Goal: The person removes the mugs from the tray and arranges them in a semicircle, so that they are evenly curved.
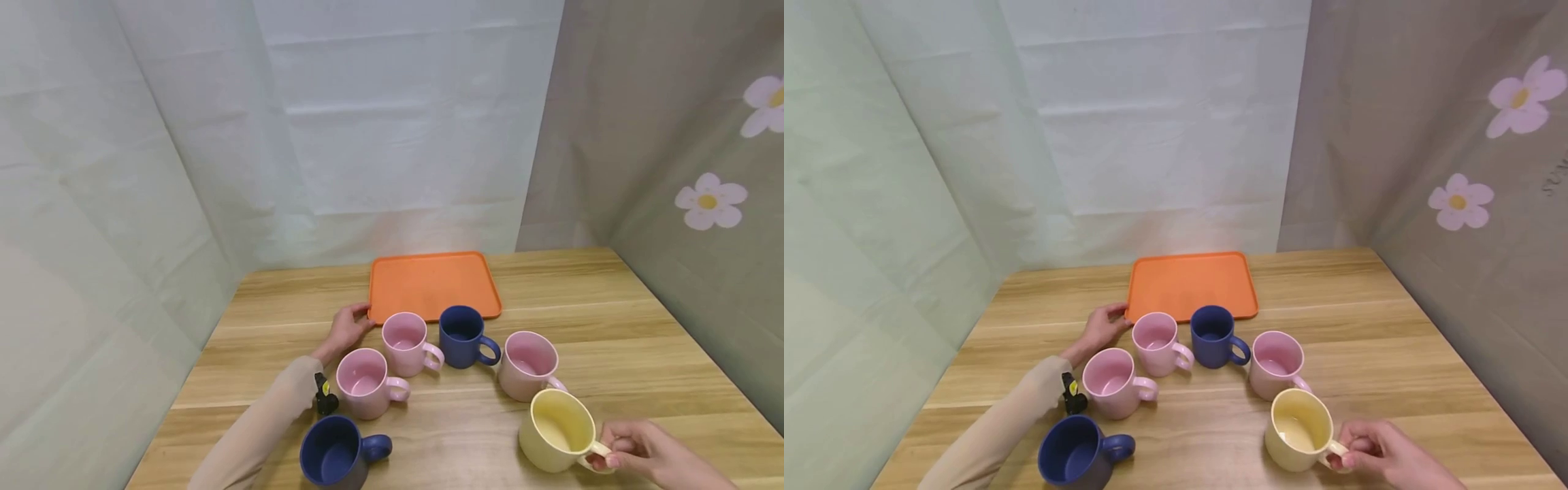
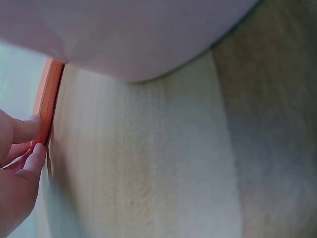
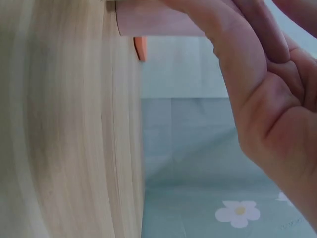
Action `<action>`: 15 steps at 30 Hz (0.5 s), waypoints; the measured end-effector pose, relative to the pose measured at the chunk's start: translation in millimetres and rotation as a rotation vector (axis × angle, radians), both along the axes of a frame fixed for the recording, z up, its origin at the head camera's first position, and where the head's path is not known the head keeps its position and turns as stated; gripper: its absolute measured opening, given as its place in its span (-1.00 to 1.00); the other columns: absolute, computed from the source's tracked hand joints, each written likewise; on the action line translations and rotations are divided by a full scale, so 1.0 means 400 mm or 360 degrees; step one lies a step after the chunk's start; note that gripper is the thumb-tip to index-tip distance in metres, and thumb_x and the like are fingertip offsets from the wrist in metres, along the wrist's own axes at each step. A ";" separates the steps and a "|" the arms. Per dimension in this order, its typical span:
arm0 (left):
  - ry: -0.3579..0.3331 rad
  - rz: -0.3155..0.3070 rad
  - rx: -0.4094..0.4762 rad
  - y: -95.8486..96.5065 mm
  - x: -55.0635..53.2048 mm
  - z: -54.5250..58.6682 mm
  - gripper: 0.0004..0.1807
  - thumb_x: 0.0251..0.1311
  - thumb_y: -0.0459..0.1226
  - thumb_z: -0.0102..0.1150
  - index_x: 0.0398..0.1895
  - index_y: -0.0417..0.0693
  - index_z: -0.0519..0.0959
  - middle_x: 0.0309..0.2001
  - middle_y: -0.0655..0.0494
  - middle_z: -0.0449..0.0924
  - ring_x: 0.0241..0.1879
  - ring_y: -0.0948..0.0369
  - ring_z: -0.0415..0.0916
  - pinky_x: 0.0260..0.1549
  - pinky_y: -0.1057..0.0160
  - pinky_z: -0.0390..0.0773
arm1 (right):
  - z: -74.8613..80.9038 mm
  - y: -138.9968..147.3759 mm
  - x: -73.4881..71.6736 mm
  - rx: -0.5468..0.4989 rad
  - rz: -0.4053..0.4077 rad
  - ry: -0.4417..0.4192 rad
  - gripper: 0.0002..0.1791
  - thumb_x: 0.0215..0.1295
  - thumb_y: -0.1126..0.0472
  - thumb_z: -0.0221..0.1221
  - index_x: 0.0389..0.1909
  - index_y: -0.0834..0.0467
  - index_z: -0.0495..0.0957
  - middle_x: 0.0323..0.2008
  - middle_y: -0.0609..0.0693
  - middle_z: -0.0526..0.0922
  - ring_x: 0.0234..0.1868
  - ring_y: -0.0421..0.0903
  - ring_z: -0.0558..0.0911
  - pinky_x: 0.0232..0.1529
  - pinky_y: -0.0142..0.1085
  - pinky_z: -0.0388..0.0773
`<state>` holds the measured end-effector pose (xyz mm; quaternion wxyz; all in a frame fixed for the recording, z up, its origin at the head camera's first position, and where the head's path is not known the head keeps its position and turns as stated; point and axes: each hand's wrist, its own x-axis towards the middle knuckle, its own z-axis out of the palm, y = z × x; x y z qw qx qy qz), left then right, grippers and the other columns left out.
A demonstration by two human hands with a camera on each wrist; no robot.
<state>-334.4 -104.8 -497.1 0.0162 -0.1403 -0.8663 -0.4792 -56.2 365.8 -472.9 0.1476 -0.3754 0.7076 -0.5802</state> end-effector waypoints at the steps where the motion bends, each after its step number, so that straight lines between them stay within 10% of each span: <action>1: -0.0006 -0.0001 -0.0011 0.000 0.000 0.000 -0.52 0.10 -0.49 0.23 0.15 -0.41 0.48 0.14 -0.32 0.53 0.21 -0.12 0.47 0.27 0.01 0.48 | -0.002 0.005 0.001 -0.0007 0.0008 0.0000 -0.69 0.24 0.69 -0.10 -0.15 0.32 0.44 -0.24 0.22 0.63 -0.14 -0.09 0.58 -0.11 -0.45 0.61; 15: -0.0016 -0.0010 0.0011 -0.027 -0.002 0.010 -0.52 0.11 -0.51 0.22 0.15 -0.42 0.48 0.15 -0.34 0.52 0.21 -0.12 0.46 0.25 0.01 0.49 | 0.007 0.045 0.012 0.0055 -0.0150 -0.0052 -0.68 0.29 0.66 -0.12 -0.15 0.26 0.44 -0.13 0.20 0.70 -0.03 -0.17 0.68 -0.04 -0.52 0.61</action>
